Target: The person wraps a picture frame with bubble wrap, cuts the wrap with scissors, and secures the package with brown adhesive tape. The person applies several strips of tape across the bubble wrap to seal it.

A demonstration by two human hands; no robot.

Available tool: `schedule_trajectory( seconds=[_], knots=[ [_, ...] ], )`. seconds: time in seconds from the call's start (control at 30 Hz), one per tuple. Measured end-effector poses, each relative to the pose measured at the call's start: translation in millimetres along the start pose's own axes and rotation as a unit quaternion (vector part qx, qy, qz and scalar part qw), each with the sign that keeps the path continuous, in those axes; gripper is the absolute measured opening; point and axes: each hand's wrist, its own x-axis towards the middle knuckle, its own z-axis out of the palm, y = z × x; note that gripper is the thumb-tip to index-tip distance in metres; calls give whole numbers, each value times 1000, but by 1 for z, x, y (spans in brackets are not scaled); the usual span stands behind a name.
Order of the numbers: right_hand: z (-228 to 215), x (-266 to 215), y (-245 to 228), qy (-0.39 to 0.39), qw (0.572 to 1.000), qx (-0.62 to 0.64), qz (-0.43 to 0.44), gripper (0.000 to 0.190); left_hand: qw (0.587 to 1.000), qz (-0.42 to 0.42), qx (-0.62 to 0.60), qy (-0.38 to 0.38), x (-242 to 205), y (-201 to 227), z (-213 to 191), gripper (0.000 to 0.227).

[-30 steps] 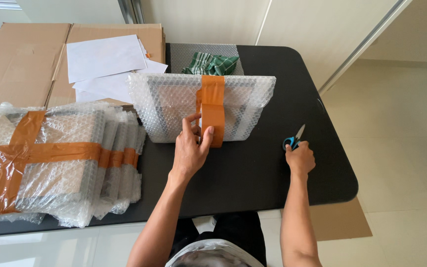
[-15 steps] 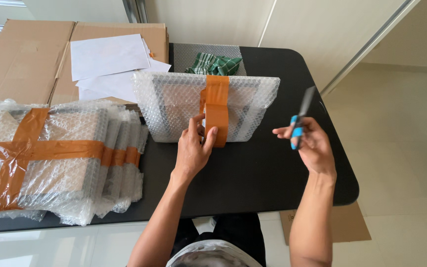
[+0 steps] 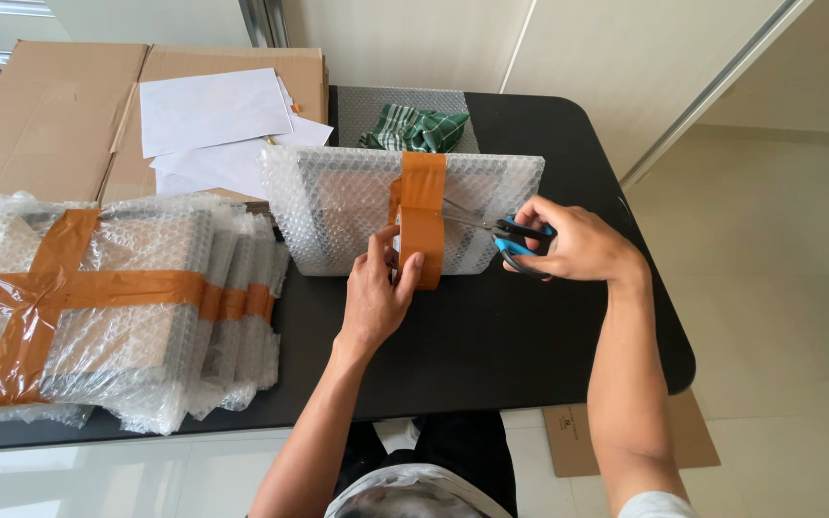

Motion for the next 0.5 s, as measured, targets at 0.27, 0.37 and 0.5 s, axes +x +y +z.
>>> schedule_trajectory(
  seconds=[0.27,0.37,0.5],
  knots=[
    [-26,22,-33,-64,997,-37,-11,36,1000,-2,-6,7,-1,-8,6,44],
    [-28,23,-38,-63,998,-24,-4,38,1000,2,0,6,-2,-8,6,43],
    [-18,28,-37,-45,999,-25,-15,36,1000,3,-1,11,-2,-6,6,43]
  ],
)
